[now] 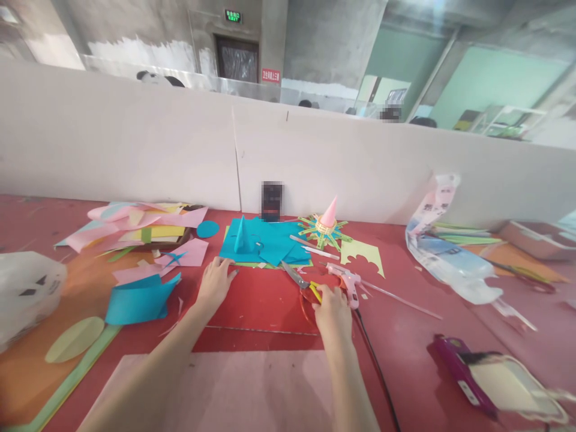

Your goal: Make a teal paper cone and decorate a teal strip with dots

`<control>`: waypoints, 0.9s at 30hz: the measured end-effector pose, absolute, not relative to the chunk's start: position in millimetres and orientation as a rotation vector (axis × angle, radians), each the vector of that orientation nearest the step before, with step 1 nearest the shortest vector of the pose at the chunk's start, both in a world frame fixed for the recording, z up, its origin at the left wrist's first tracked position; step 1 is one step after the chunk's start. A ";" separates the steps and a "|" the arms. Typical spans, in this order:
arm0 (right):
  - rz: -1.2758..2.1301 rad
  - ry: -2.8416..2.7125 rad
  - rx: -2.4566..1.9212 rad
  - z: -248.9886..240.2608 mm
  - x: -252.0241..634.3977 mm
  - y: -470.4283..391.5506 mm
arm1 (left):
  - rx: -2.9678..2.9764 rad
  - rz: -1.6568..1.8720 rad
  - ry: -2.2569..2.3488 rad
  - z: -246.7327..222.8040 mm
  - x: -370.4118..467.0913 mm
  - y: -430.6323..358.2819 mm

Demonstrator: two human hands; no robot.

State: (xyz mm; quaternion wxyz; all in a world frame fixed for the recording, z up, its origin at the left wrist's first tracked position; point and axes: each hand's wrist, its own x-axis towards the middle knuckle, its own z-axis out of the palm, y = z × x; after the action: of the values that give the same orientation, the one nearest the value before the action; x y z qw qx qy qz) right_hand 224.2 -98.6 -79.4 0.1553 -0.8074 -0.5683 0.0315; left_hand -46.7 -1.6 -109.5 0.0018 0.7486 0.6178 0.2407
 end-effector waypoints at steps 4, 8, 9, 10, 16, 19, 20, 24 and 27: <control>0.031 -1.832 -1.898 -72.6 183.2 -79.5 | 2.500 0.752 1.796 -105.9 -36.9 -7.7; -0.004 -1.844 -1.796 -88.6 157.1 -67.9 | 2.637 0.699 1.547 -105.1 -24.6 -9.4; -0.003 -1.853 -1.798 -93.5 156.6 -67.5 | 2.658 0.692 1.484 -104.5 -20.7 -8.9; -0.011 -1.853 -1.805 -97.6 158.1 -67.7 | 2.673 0.685 1.428 -103.7 -16.4 -7.9; 0.035 -1.749 -1.912 -99.3 175.2 -70.2 | 2.678 0.592 1.324 -100.1 16.4 8.2; 0.066 -1.740 -1.941 -97.0 174.8 -70.1 | 2.649 0.602 1.340 -103.3 29.8 15.7; 0.065 -1.733 -1.947 -97.3 174.2 -69.9 | 2.636 0.608 1.349 -104.7 32.6 17.2; 0.035 -1.705 -1.954 -100.6 174.3 -68.2 | 2.567 0.635 1.368 -107.6 35.1 19.6; 0.006 -1.684 -1.962 -100.7 176.7 -67.2 | 2.515 0.665 1.349 -106.0 31.6 20.9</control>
State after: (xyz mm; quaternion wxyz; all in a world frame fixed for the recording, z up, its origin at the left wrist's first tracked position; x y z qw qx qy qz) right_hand 176.7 -67.2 -100.7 0.2744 -0.7298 -0.6262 0.0022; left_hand 31.6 20.9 -106.0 0.1055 0.8535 0.4578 0.2256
